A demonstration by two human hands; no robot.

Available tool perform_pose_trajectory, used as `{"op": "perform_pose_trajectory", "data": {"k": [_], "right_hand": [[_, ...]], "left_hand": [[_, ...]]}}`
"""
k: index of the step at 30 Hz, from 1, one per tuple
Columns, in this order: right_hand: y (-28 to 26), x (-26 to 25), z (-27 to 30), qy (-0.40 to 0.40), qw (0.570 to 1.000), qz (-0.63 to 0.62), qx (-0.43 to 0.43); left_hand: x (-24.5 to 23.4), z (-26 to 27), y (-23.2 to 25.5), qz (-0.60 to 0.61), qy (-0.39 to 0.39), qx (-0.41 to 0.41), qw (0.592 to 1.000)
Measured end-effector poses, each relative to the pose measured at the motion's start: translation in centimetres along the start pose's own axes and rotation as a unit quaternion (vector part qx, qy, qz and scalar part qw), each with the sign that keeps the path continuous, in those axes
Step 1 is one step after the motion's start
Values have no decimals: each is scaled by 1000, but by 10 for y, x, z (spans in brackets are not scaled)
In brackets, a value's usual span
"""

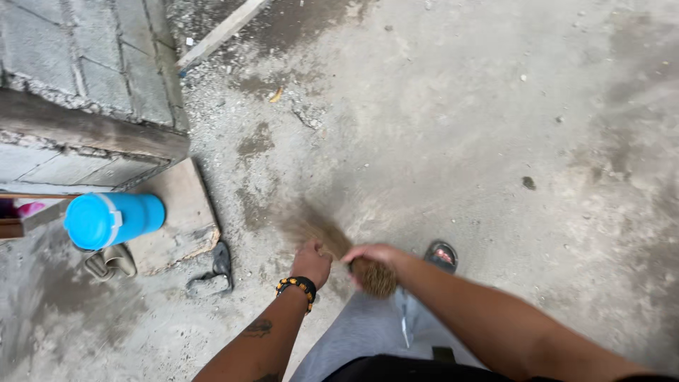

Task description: The person sweeps an outdoor ground area using a handheld bunch of twigs, moving debris and leaves across the dirt and concrete surfaces.

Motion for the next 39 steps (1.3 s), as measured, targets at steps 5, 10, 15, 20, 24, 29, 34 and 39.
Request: {"op": "perform_pose_trajectory", "data": {"k": [5,10,15,20,24,29,34,39], "right_hand": [[-132,-193,40,-78,974,-179,-115],[-192,-289,187,170,948,-200,-180],[-238,-169,216,417,887,-79,-182],[-289,43,84,115,986,-4,-118],[-365,184,-54,-103,993,43,-31],[-544,122,-119,-98,987,70,-103],[-624,-77,-17,-44,954,-257,-150],[-603,-95,61,325,936,-35,-132]], "left_hand": [[-3,-23,-16,48,-17,20,998],[23,-78,-93,44,-52,-18,997],[36,-143,-146,128,-237,-109,957],[-39,-236,-132,213,-157,8,964],[-77,-272,-80,-266,-110,405,868],[-140,-312,-121,225,-124,-58,965],[-153,-309,-83,318,-103,-76,939],[-134,-299,-101,369,-96,-144,913]]}}
Point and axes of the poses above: each hand's wrist, its own z-axis away from the middle knuckle, its own x-axis out of the palm, y = z × x, the point moved 10 cm from there along -z, towards the middle knuckle, and after that the axes turned 7 degrees about x, right-handed, at the moved point
